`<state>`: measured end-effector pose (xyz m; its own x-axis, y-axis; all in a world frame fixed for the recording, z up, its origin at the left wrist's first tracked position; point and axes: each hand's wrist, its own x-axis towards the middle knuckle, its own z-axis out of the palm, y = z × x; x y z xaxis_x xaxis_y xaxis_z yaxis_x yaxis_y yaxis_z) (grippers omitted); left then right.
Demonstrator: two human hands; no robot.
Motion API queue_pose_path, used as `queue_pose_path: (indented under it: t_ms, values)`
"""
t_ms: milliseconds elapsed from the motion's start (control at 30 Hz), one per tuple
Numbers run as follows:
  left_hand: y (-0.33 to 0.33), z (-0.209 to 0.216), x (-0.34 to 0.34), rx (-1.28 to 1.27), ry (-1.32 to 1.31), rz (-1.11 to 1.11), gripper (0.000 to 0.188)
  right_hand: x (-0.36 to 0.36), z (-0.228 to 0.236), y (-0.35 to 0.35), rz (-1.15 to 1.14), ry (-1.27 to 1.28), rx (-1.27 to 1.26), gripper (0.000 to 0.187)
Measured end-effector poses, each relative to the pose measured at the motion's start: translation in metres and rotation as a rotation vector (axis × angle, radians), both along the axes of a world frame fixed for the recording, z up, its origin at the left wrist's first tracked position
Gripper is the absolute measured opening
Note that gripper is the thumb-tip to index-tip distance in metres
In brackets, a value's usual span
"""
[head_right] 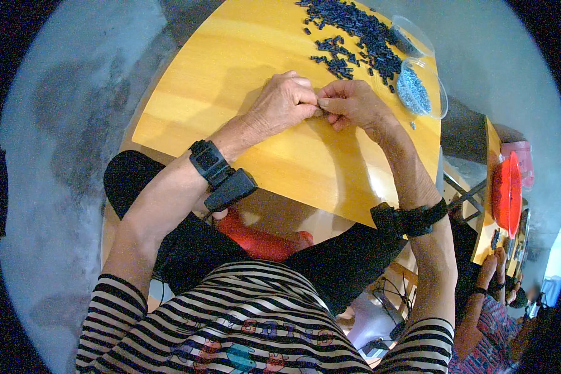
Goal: Manually assembling small black plastic components at a workshop table.
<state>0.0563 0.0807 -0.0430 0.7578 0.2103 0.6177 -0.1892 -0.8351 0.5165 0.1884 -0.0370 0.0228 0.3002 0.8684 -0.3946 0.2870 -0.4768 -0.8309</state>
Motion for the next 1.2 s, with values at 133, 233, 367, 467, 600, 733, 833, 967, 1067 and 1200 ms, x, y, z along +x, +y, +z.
queue_pose_path:
  t_ms: [133,233,367,467,600,733,833,967,1067,1200]
  values:
    - [0.0,0.0,0.002,-0.008,-0.037,-0.019,0.012,0.003,-0.005,-0.003,-0.032,0.023,0.033,0.021]
    - [0.0,0.0,0.001,-0.018,-0.03,-0.004,0.012,0.002,-0.006,-0.005,-0.04,0.035,0.046,0.022]
    - [0.0,0.001,0.001,-0.008,-0.011,-0.023,0.011,0.003,-0.006,-0.005,-0.054,0.044,0.036,0.023]
    - [-0.001,-0.001,0.001,-0.01,-0.02,-0.009,0.011,0.007,-0.011,-0.008,-0.062,0.082,0.076,0.024]
    - [-0.001,0.001,0.0,-0.004,-0.025,0.0,0.013,0.007,-0.012,-0.008,-0.063,0.069,0.08,0.025]
    - [-0.001,0.002,-0.001,-0.001,-0.016,0.004,0.013,0.01,-0.011,-0.012,-0.078,0.187,0.12,0.024]
    - [0.0,0.002,-0.001,-0.017,0.006,-0.011,0.014,0.012,-0.012,-0.015,-0.095,0.311,0.156,0.023]
    - [-0.001,0.0,-0.002,-0.03,0.007,-0.001,0.013,0.012,-0.015,-0.015,-0.079,0.278,0.178,0.022]
    - [-0.001,0.001,0.0,-0.036,0.018,0.01,0.01,0.01,-0.012,-0.011,-0.064,0.193,0.121,0.021]
    - [-0.002,0.001,0.0,-0.05,0.035,0.001,0.009,0.008,-0.013,-0.011,-0.069,0.146,0.117,0.021]
